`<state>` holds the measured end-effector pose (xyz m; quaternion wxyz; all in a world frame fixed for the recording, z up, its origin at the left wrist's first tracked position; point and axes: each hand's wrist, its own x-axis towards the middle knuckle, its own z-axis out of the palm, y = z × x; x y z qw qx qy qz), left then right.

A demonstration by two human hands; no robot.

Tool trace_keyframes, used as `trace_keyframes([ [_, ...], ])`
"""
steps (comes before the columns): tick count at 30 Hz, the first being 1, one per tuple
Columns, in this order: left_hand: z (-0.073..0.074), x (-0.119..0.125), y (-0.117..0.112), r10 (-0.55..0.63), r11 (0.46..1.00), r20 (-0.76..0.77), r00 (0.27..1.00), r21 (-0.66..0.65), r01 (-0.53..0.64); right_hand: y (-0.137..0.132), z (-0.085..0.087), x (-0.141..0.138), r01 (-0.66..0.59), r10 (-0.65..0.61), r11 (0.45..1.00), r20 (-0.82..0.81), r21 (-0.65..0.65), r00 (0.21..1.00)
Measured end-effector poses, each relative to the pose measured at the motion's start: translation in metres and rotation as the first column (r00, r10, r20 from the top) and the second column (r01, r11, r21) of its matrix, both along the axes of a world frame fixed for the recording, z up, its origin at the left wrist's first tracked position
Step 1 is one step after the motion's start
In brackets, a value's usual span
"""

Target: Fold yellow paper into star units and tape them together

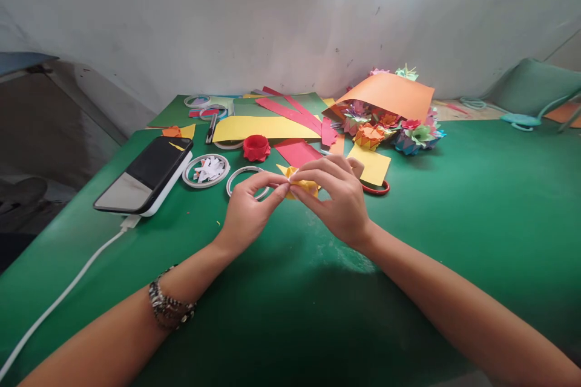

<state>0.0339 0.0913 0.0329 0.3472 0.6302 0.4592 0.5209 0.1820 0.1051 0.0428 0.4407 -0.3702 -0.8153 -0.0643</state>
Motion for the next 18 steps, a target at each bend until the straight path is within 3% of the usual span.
trace_keyframes([
  [8,-0.0005,-0.0004,-0.0033,0.073,0.975,-0.204,0.976,0.222,-0.026,-0.0005,0.0027,0.0012,-0.038,0.031,0.991,-0.051,-0.131,0.998],
  [18,0.001,-0.0002,-0.0035,0.098,0.977,-0.256,0.962,0.207,-0.045,-0.0003,0.0038,0.001,-0.121,0.083,0.953,-0.147,-0.279,0.986],
])
